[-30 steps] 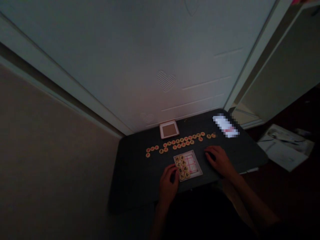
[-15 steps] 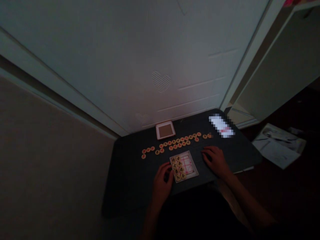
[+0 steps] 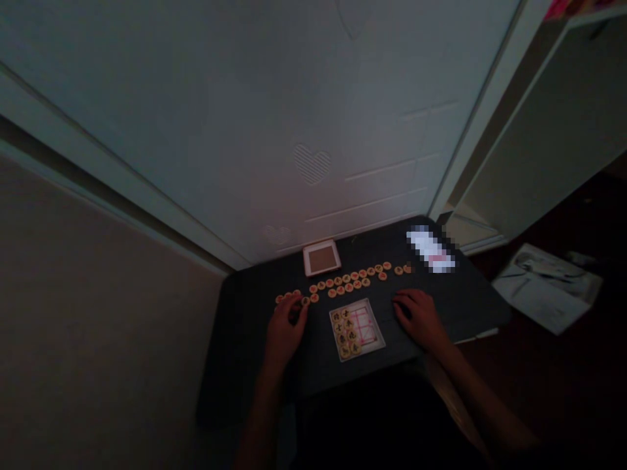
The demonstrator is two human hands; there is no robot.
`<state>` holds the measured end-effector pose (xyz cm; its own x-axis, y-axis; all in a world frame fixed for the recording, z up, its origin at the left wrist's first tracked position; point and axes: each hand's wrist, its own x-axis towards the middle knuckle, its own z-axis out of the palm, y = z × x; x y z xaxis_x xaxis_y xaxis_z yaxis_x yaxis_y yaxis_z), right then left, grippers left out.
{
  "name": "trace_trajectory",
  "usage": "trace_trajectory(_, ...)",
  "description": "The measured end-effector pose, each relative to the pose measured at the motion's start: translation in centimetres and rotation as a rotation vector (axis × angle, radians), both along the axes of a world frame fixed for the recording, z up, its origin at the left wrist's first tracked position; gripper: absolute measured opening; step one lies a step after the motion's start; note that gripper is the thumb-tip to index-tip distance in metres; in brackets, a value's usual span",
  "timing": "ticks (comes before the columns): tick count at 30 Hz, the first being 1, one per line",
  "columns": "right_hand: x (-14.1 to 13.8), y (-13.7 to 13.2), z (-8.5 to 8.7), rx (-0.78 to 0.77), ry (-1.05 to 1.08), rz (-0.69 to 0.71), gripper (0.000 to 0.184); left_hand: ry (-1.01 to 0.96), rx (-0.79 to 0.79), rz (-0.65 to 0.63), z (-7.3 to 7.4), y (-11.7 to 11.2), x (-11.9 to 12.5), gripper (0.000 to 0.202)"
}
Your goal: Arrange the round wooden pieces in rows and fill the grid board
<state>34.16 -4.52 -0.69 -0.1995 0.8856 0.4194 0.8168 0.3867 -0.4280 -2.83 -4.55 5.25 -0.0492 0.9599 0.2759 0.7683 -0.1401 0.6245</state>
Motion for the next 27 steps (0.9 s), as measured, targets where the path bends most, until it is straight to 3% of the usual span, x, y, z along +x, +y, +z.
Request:
trace_trajectory(9,-0.1,0.0,0.0,-0.005,0.006,-0.008,0.018,0.183,-0.016,0.064,0.7,2.6,-4.8,0.036)
trace_trajectory(17,-0.1,0.0,0.3,0.003,0.016,-0.003,0.020,0.221,-0.023,-0.139,-0.3,2.7,-2.3,0.023)
trace_trajectory(27,0.0,0.1,-0.1,-0.002,0.009,0.004,0.020,0.239,-0.041,-0.098,-1.5,2.2,-1.7,0.023)
